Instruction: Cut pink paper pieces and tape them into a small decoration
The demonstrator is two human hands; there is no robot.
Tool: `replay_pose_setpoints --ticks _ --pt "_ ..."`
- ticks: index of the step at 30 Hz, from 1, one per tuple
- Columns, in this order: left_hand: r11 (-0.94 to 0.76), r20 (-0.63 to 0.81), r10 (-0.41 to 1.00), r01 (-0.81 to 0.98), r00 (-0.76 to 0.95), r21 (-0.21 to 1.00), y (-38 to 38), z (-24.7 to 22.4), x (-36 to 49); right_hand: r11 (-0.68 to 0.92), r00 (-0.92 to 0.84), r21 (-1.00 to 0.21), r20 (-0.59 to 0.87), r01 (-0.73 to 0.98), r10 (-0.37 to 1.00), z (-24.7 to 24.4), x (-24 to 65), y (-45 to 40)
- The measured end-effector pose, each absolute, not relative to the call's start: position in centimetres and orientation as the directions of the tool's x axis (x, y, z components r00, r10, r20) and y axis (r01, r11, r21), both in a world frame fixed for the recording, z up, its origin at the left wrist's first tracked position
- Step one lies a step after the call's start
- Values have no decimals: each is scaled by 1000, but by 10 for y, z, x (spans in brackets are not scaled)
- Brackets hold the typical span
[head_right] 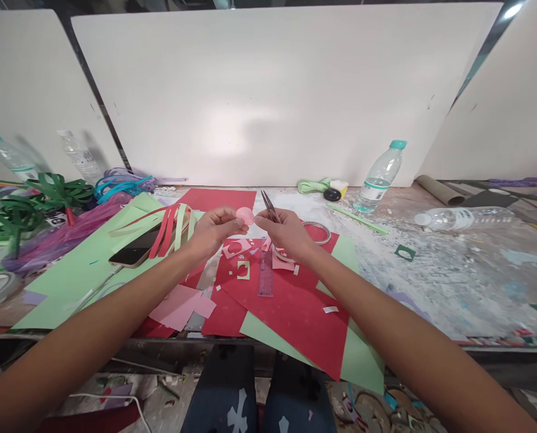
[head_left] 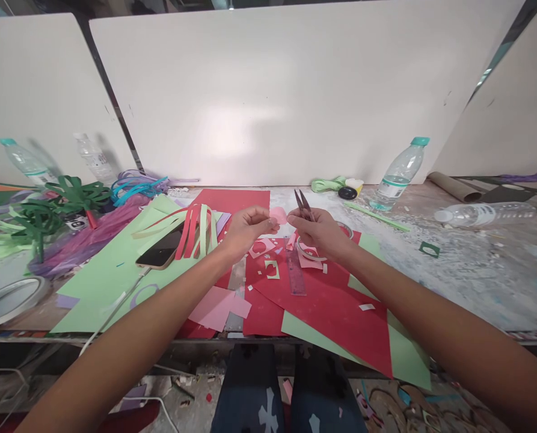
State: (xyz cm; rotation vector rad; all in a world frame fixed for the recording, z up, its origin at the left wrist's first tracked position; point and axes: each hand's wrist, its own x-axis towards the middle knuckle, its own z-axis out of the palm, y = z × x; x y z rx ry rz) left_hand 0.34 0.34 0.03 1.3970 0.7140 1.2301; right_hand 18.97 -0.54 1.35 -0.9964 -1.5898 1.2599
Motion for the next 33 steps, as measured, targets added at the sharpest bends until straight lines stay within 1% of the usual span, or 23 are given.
replay_pose_setpoints --ticks 3,8,11,15,18,20,24,27,33 --pt "-238 270 914 -139 303 961 3 0 3 158 -344 -986 132 49 930 15 191 -6" --pt "-246 259 917 -83 302 966 4 -1 3 244 -315 -957 185 160 931 14 191 -7" --pt "-259 262 920 -47 293 965 3 -1 4 222 -305 -963 169 150 937 12 191 -4" --pt "-265 248 921 15 299 964 3 -1 4 244 -287 -954 189 172 939 12 192 -3" --pt "-274 253 918 27 307 961 5 -3 3 254 -288 -950 195 183 937 14 192 -5" --pt "-275 252 920 35 301 961 5 -3 3 275 -280 -936 210 219 937 15 192 -6" --pt "-273 239 907 53 346 960 3 -1 3 368 -256 -862 291 348 922 15 190 -6" --pt "-286 242 895 66 375 956 0 2 3 415 -253 -820 338 393 907 15 189 -6" --pt "-239 200 907 64 370 969 0 2 3 403 -240 -809 328 429 914 13 189 -5"
